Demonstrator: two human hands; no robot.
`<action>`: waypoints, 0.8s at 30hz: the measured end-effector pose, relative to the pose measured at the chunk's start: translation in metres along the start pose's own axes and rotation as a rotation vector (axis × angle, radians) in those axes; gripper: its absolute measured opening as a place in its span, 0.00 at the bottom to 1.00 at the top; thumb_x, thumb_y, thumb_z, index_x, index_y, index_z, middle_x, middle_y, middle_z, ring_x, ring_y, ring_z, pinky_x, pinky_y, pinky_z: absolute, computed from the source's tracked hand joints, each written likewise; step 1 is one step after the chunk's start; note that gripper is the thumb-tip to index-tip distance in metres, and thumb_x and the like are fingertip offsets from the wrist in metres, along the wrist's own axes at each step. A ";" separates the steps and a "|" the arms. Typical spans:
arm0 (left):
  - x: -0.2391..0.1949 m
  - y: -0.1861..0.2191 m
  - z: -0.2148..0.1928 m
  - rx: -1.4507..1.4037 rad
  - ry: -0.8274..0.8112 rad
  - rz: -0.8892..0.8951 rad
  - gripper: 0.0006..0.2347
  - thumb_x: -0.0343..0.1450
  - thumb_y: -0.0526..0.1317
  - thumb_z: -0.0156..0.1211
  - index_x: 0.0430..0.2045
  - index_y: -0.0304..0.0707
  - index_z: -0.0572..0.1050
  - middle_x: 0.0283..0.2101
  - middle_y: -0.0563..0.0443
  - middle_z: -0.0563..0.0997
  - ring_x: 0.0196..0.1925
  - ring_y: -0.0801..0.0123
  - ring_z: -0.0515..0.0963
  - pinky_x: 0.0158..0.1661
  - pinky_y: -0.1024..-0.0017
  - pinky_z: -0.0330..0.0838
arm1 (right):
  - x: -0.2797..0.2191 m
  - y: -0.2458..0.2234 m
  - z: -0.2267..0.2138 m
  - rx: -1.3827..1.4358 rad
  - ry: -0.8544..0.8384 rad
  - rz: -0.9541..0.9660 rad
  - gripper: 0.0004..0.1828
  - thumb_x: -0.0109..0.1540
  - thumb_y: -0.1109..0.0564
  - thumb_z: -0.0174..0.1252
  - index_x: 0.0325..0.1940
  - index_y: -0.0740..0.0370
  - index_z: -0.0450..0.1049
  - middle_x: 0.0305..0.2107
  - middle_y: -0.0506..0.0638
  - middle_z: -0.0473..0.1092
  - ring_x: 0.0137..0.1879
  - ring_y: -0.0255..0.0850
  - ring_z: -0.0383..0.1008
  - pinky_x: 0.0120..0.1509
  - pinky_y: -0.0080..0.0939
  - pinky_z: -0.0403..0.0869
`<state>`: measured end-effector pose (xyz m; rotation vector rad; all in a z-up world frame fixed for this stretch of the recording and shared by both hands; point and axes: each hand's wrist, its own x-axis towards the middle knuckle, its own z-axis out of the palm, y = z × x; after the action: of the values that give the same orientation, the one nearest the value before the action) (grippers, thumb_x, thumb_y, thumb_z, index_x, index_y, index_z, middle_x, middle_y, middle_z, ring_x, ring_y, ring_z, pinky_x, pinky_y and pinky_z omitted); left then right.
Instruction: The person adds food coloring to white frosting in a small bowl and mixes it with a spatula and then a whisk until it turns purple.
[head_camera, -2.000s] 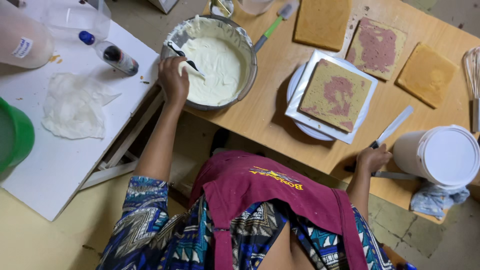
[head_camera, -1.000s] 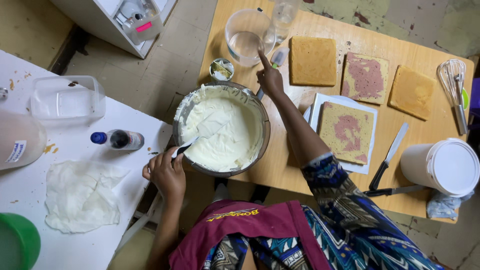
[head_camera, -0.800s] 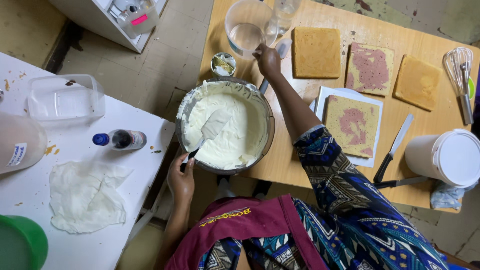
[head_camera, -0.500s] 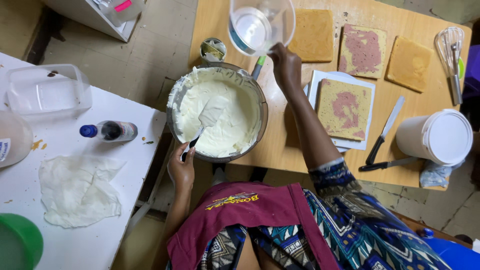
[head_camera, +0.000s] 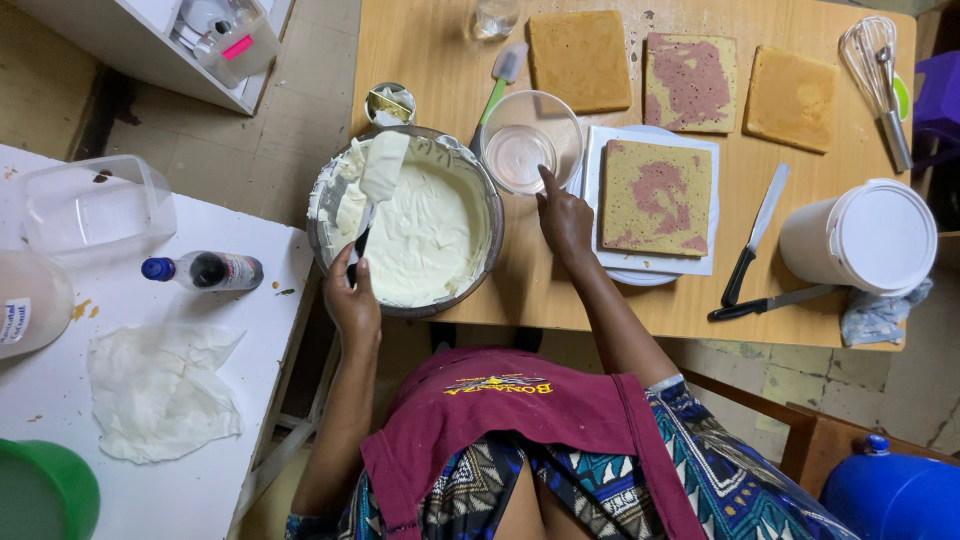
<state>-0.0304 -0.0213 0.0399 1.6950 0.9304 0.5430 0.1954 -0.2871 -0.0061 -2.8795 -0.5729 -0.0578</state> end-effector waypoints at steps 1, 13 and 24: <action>-0.006 0.011 0.008 -0.148 -0.080 -0.022 0.14 0.79 0.34 0.53 0.60 0.36 0.73 0.57 0.33 0.75 0.62 0.50 0.72 0.62 0.49 0.64 | -0.007 -0.016 -0.024 0.156 0.064 -0.012 0.20 0.67 0.52 0.59 0.64 0.48 0.70 0.21 0.53 0.75 0.30 0.53 0.80 0.38 0.56 0.79; -0.050 0.060 0.079 -0.269 -0.472 0.307 0.29 0.73 0.22 0.47 0.72 0.48 0.62 0.54 0.42 0.74 0.61 0.63 0.71 0.61 0.61 0.68 | -0.055 -0.123 -0.069 1.186 -0.370 0.029 0.20 0.73 0.52 0.49 0.61 0.71 0.69 0.47 0.67 0.75 0.53 0.57 0.77 0.49 0.58 0.78; -0.018 -0.062 -0.005 -0.107 0.167 -0.355 0.38 0.73 0.47 0.68 0.72 0.43 0.46 0.71 0.33 0.43 0.76 0.41 0.46 0.70 0.40 0.50 | -0.062 -0.058 -0.066 1.402 -0.443 0.408 0.16 0.74 0.58 0.35 0.54 0.68 0.68 0.29 0.49 0.62 0.27 0.38 0.70 0.30 0.40 0.82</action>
<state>-0.0636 -0.0253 -0.0149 1.3631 1.2685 0.4895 0.1159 -0.2718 0.0650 -1.5391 0.0162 0.7330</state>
